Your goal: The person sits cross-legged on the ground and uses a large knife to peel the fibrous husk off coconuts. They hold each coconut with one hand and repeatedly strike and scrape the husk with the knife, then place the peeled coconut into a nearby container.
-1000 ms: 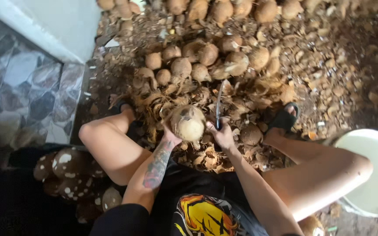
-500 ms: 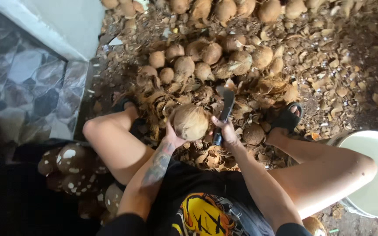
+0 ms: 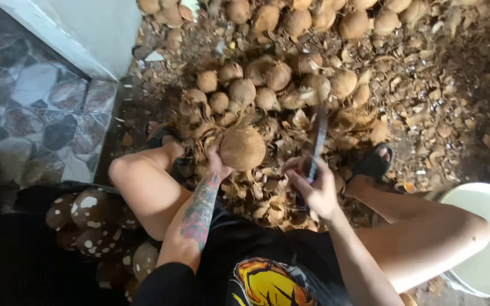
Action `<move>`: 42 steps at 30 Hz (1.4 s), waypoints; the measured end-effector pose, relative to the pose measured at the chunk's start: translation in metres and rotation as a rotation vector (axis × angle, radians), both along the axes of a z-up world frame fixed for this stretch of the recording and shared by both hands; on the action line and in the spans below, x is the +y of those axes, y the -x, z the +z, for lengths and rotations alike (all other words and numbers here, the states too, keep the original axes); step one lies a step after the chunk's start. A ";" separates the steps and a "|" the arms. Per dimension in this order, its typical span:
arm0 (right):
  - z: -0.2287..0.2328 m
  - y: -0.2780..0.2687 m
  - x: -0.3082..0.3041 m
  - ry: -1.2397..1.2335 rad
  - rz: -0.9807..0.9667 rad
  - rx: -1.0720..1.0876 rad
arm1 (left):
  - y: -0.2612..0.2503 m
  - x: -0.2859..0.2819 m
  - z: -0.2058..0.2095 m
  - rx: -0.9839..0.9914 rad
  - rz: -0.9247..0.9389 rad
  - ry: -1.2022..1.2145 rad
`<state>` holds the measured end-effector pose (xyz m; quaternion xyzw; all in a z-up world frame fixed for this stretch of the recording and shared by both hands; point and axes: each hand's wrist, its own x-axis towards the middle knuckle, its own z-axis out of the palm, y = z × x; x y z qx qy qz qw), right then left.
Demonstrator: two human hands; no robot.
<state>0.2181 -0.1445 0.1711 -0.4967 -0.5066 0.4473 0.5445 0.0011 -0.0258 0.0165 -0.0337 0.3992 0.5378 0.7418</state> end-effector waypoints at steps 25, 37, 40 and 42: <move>0.042 0.000 -0.060 -0.316 0.360 0.099 | -0.009 -0.023 -0.012 -0.196 -0.342 -0.745; -0.017 -0.006 -0.071 0.276 0.430 0.288 | -0.013 -0.027 -0.002 -0.140 -0.118 0.067; 0.016 -0.008 -0.067 -0.210 0.477 -0.079 | -0.009 -0.024 -0.033 -0.084 -0.139 0.063; 0.018 -0.003 -0.064 -0.519 0.282 -0.147 | -0.006 -0.020 -0.047 -0.091 -0.099 0.117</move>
